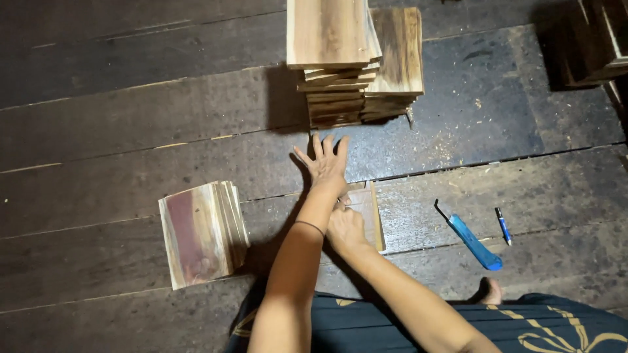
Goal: The person sits on the floor and marks small rectangular wooden pieces with a blue pen. They pick up pieces from a stack, draw lines on them, and place them into a separate pile. The person also uses a utility knife to make small cuts or notches on some of the pieces.
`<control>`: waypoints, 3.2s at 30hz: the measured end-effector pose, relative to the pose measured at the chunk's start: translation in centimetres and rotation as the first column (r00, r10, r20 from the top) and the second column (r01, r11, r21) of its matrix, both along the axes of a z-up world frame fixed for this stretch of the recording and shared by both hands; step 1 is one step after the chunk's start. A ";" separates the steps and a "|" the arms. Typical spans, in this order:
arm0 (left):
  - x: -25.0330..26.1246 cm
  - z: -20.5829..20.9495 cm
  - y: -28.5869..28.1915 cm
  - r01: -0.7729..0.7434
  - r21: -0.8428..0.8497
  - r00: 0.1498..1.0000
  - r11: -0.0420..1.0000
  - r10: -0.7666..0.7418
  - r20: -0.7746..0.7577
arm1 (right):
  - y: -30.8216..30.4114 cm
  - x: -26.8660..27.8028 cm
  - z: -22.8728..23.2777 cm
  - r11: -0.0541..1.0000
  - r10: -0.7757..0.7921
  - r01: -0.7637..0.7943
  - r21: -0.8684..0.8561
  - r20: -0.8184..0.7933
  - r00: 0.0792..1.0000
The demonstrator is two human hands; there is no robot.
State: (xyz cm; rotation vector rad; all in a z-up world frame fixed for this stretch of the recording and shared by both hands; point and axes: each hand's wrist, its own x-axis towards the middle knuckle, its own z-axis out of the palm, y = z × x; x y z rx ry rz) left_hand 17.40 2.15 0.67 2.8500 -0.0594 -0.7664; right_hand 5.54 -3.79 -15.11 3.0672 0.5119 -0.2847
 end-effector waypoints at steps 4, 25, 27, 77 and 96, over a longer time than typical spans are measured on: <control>-0.8 0.7 0.4 0.036 -0.006 0.999 0.999 -0.035 0.035 | -1.2 -5.1 3.6 0.997 0.012 -0.020 0.071 0.106 0.994; -16.1 -1.9 0.2 0.206 -0.149 0.910 0.967 -0.133 0.392 | -12.5 2.4 13.4 0.790 -0.320 0.383 0.479 -0.211 0.924; -16.4 -1.2 0.1 0.199 -0.162 0.934 0.966 -0.137 0.330 | -10.6 3.5 12.8 0.791 -0.229 0.301 0.532 -0.199 0.953; -15.4 -2.3 -1.4 0.131 -0.019 0.979 0.991 -0.127 0.157 | -6.7 7.7 6.9 0.843 0.454 -0.388 -0.372 0.105 0.885; -15.0 -6.4 0.0 0.100 -0.237 0.967 0.966 -0.038 0.252 | -9.8 -13.3 12.1 0.899 -0.277 0.274 0.342 -0.042 0.960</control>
